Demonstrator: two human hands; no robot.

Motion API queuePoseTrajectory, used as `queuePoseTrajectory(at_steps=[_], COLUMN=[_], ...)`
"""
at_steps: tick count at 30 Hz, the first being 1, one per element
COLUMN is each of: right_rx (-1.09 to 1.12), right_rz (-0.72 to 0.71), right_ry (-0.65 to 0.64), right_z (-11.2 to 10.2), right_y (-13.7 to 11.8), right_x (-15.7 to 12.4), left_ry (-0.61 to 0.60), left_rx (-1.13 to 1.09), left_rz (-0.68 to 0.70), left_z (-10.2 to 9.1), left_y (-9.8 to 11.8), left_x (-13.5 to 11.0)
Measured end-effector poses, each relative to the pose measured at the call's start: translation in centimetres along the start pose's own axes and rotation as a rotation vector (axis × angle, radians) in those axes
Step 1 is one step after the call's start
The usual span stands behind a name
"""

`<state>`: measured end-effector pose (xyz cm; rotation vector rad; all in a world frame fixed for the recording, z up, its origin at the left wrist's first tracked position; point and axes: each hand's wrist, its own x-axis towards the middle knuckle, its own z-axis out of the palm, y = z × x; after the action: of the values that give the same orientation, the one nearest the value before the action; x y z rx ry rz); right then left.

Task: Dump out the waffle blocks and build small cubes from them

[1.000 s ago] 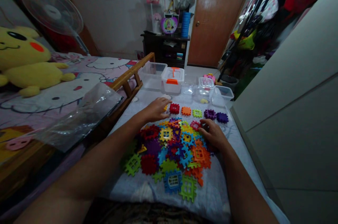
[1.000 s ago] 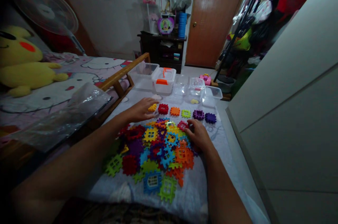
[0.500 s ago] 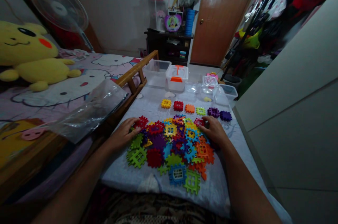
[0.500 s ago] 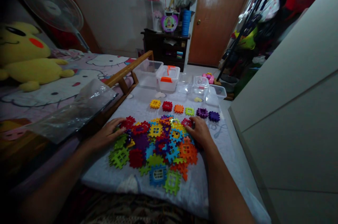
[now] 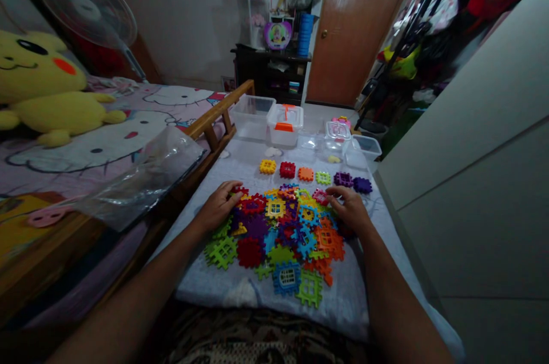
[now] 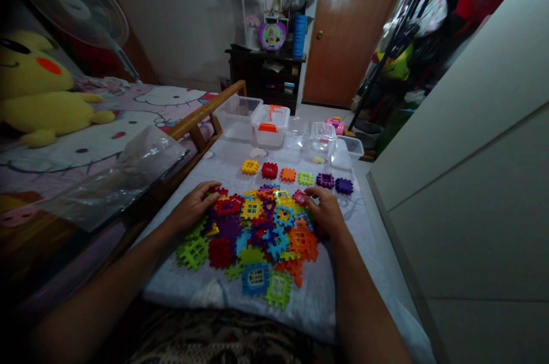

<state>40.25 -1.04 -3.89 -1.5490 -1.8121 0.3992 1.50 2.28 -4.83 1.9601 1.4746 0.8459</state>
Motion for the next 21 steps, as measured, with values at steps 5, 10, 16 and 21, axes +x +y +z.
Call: queuePoseTrajectory(at_steps=[5,10,16,21], right_rx=[0.012,-0.014,0.023,0.038], right_rz=[-0.090,-0.075,-0.020,-0.006], right_ry=[-0.099,-0.155,-0.172,-0.149], right_z=[0.4,1.6,2.5,2.5], right_y=[-2.1,-3.0,-2.6,-2.8], right_x=[-0.4,-0.5,-0.7,-0.6], left_ry=[0.110,0.164,0.169,0.171], left_rx=[-0.086,-0.206,-0.243,-0.216], left_rz=[-0.006,-0.078,-0.097,-0.095], left_z=[0.6,0.5,0.5,0.5], left_y=[-0.2,-0.5,-0.6,-0.6], left_x=[-0.2,-0.5,-0.3,-0.3])
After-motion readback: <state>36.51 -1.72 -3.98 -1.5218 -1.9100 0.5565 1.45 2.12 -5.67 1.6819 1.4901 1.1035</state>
